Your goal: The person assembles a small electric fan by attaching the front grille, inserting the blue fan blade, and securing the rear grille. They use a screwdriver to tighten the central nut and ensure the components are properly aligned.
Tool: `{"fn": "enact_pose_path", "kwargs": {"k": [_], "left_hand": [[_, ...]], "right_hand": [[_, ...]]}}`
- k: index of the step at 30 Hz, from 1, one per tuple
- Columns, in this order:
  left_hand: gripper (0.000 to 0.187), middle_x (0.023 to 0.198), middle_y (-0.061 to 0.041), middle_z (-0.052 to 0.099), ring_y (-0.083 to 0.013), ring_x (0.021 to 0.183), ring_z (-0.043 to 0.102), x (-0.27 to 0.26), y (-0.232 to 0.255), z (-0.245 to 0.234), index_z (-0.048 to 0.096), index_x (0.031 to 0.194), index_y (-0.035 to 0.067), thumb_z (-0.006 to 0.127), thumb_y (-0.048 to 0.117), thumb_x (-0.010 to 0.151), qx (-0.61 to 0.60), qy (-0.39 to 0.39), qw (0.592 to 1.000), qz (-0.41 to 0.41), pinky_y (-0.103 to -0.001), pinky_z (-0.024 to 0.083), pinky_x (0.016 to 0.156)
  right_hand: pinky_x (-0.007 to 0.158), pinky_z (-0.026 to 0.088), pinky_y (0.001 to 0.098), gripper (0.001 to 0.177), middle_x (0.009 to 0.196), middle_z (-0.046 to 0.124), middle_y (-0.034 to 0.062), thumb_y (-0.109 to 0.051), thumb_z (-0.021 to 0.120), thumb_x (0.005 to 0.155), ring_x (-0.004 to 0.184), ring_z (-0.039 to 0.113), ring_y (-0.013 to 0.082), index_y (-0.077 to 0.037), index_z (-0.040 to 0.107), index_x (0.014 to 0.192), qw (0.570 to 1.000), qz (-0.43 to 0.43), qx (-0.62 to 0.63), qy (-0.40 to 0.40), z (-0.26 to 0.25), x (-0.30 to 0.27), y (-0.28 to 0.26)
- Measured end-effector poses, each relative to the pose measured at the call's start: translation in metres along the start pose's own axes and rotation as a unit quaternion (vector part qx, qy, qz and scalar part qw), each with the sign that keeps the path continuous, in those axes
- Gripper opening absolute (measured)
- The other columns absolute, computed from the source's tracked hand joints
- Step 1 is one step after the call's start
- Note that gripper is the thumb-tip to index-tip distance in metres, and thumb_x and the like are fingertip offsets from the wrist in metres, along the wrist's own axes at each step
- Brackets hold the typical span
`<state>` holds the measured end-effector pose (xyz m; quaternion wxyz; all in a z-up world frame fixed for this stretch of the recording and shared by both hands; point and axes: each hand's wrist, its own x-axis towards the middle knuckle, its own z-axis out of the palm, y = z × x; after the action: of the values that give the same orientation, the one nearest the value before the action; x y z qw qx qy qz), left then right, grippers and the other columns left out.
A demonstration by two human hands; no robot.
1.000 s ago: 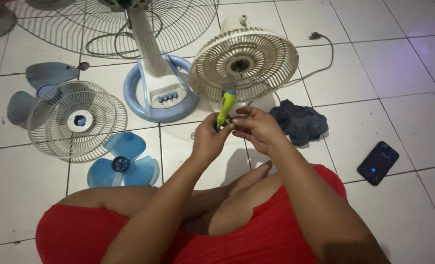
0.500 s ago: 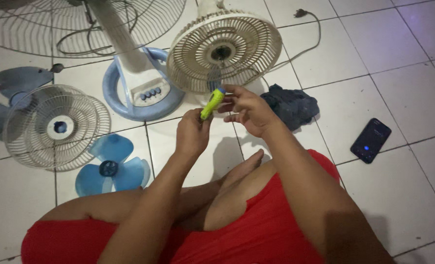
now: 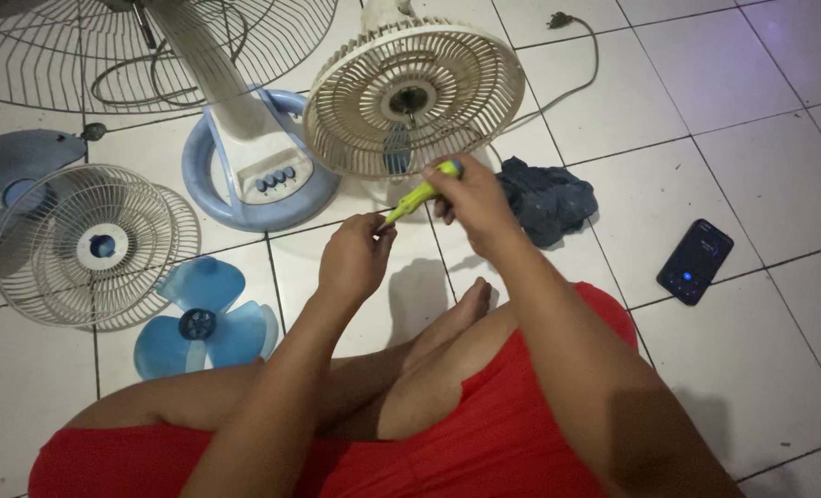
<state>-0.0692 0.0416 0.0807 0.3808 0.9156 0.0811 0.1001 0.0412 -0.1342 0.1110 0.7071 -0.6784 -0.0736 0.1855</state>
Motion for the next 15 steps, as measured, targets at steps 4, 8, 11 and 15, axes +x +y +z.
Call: {"fn": "enact_pose_path", "kwargs": {"k": [4,8,11,15], "left_hand": [[0.024,0.101,-0.013,0.074,-0.0267,0.087,0.072,0.006,-0.015,0.006,0.073,0.114,0.004,0.067,0.020,0.096,-0.124,-0.037,0.989,-0.075,-0.040,0.055,0.078],[0.031,0.098,-0.006,0.073,-0.0154,0.087,0.070,0.013,-0.030,0.013,0.068,0.122,0.000,0.065,0.017,0.097,-0.384,-0.063,0.905,-0.175,-0.030,0.054,0.076],[0.033,0.103,-0.005,0.072,-0.0141,0.089,0.069,0.015,-0.038,0.016,0.066,0.125,0.000,0.066,0.016,0.097,-0.484,-0.068,0.850,-0.197,-0.029,0.053,0.078],[0.033,0.104,-0.006,0.072,-0.0141,0.089,0.069,0.014,-0.040,0.017,0.066,0.126,0.000,0.067,0.014,0.097,-0.513,-0.074,0.830,-0.206,-0.028,0.053,0.079]], "right_hand": [[0.046,0.043,0.0250,0.020,0.079,0.065,0.0050,-0.017,0.067,0.094,0.055,0.056,0.0100,-0.002,0.065,0.106,0.996,-0.005,0.042,0.083,-0.017,0.001,-0.014],[0.045,0.043,0.0257,0.020,0.079,0.064,0.0047,-0.018,0.066,0.093,0.054,0.056,0.0107,-0.003,0.062,0.107,0.986,-0.009,0.083,0.144,-0.027,-0.001,-0.025],[0.044,0.043,0.0258,0.023,0.079,0.062,0.0041,-0.018,0.067,0.093,0.053,0.056,0.0106,-0.004,0.060,0.109,0.983,-0.004,0.083,0.165,-0.028,-0.002,-0.027],[0.044,0.041,0.0257,0.025,0.080,0.062,0.0038,-0.017,0.068,0.093,0.053,0.055,0.0112,-0.003,0.059,0.111,0.982,-0.011,0.083,0.167,-0.026,-0.002,-0.027]]}}
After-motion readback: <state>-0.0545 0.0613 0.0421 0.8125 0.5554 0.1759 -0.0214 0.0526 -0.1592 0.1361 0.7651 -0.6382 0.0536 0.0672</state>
